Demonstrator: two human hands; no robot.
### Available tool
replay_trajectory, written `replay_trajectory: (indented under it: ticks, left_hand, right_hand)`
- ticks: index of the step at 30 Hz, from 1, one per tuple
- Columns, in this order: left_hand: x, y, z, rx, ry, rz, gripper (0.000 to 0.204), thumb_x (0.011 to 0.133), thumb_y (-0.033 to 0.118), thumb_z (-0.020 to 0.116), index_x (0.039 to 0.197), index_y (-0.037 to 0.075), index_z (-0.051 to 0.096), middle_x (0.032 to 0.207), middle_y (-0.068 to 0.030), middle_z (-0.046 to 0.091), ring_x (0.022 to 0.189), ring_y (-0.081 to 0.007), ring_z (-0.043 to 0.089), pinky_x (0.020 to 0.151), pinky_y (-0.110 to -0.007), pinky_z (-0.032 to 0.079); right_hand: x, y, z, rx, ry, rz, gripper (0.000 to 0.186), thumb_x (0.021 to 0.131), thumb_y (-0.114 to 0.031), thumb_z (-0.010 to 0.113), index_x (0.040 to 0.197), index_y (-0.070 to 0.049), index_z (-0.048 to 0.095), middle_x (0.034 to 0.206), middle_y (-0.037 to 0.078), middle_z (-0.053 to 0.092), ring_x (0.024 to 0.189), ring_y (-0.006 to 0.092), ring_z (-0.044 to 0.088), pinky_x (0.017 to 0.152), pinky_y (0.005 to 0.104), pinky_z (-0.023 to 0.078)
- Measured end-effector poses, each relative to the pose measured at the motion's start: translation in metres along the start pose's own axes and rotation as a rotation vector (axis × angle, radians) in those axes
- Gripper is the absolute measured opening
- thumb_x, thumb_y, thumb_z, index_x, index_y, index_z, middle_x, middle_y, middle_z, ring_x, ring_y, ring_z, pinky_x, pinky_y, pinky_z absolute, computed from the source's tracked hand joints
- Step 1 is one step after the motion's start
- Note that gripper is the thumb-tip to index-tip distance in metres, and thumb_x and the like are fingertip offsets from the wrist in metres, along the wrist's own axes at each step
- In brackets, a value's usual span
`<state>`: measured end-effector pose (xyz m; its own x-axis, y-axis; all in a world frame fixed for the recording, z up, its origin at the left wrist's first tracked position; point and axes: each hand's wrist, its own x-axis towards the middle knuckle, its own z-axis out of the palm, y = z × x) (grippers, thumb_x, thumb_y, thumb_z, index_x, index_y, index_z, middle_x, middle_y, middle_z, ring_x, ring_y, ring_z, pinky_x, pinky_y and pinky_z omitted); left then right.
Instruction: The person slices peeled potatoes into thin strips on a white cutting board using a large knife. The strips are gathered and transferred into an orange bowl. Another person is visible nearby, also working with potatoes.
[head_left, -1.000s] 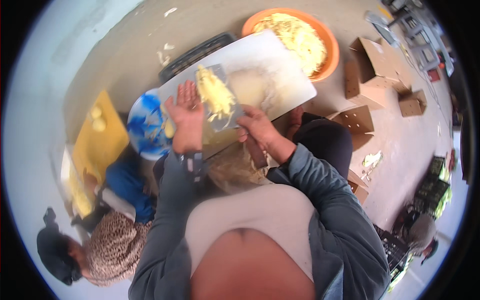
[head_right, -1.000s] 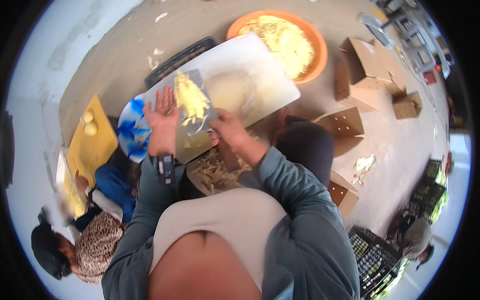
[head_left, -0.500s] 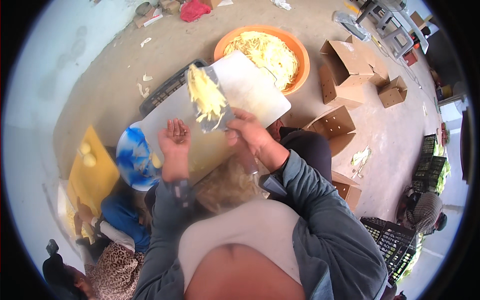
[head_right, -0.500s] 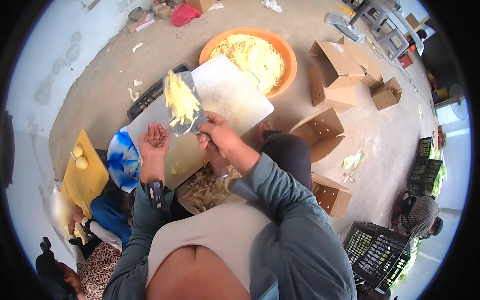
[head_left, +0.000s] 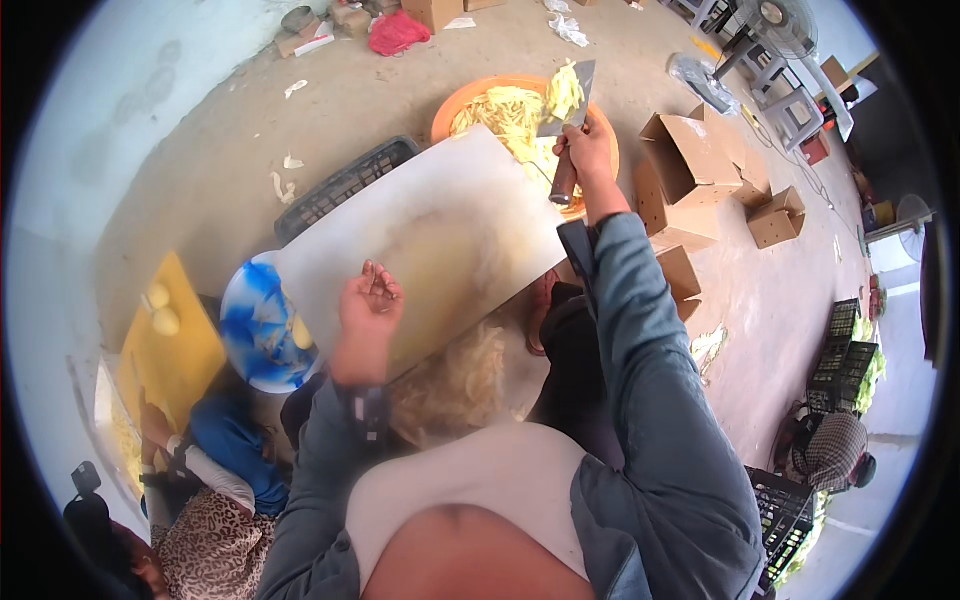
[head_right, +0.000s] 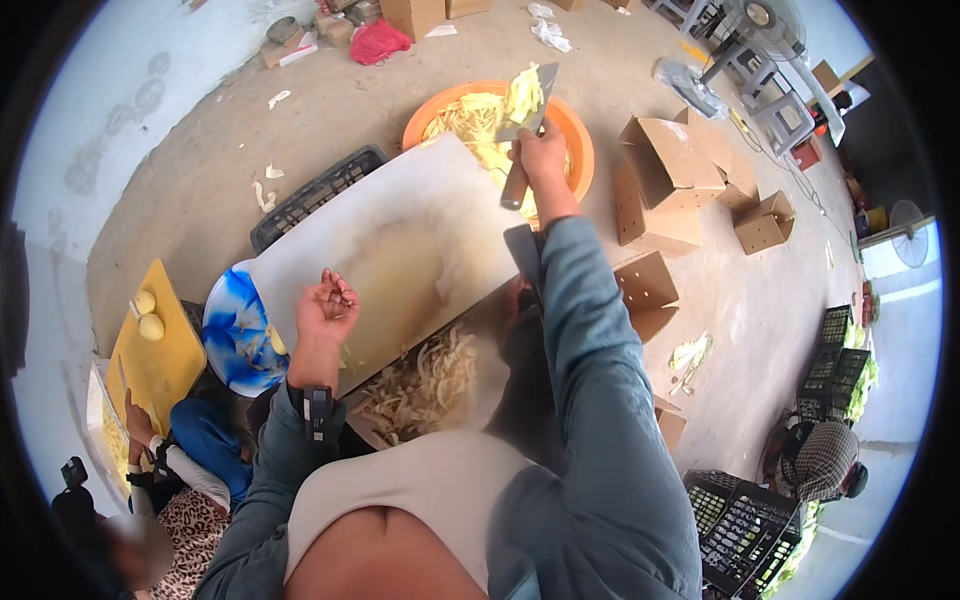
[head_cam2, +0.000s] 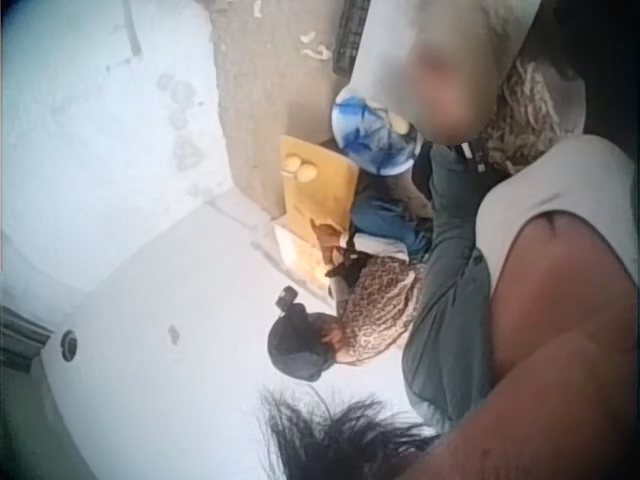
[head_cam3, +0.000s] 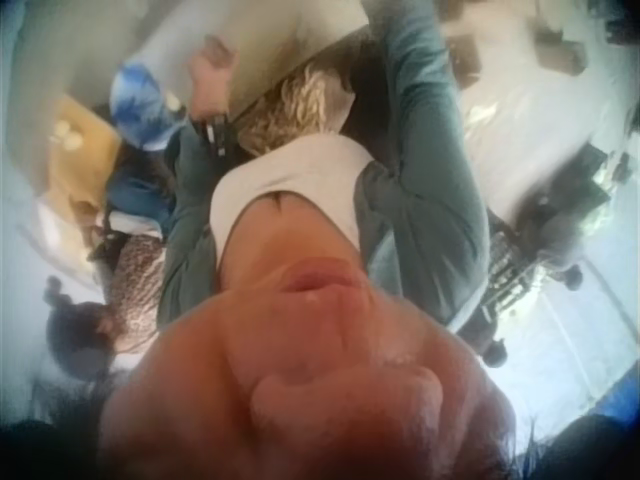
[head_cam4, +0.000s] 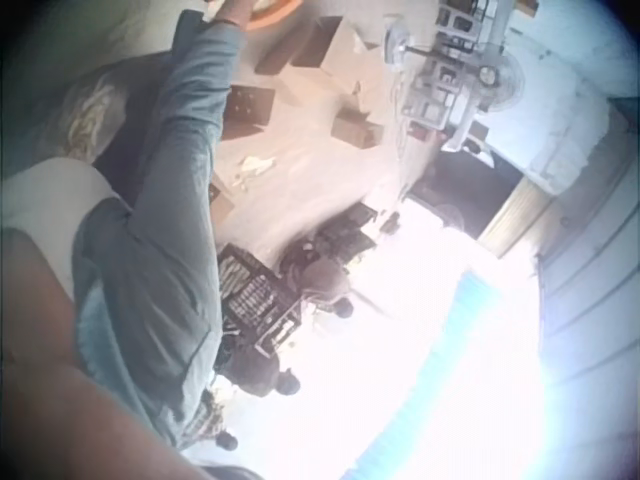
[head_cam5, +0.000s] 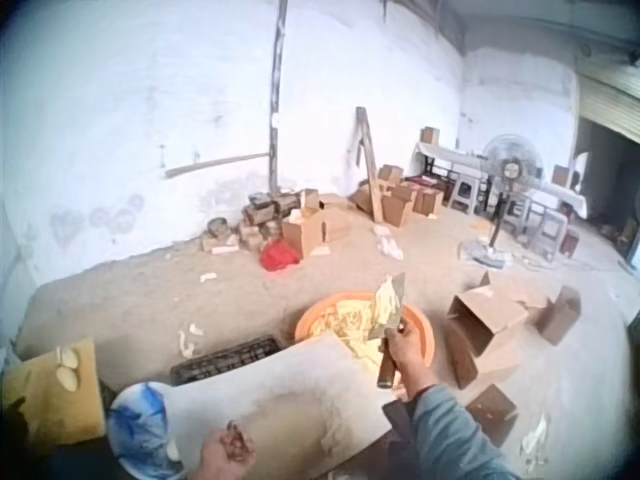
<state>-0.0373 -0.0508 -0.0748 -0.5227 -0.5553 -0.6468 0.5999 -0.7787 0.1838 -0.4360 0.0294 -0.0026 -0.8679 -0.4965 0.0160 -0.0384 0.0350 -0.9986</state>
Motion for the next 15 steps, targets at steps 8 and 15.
replay_trajectory:
  ticks: [8,15]
  left_hand:
    - [-0.010,-0.005,0.008,-0.018,0.027,0.017,0.017,0.081,0.006,0.053,0.095,0.007,0.063,0.086,-0.0057,0.063,0.075,-0.0197,0.060,0.064,-0.032,0.049]
    - [-0.007,-0.004,0.000,0.029,-0.077,-0.061,0.020,0.082,0.007,0.052,0.097,0.006,0.066,0.089,-0.0062,0.063,0.077,-0.0203,0.057,0.067,-0.032,0.048]
  right_hand:
    - [0.020,0.075,-0.016,-0.607,0.138,-0.121,0.046,0.080,-0.005,0.056,0.126,0.004,0.054,0.102,0.028,0.066,0.098,0.0397,0.065,0.087,0.0440,0.050]
    - [0.004,0.060,-0.004,-0.593,0.096,-0.118,0.046,0.083,-0.005,0.053,0.128,0.004,0.053,0.098,0.028,0.066,0.088,0.0353,0.068,0.076,0.0418,0.053]
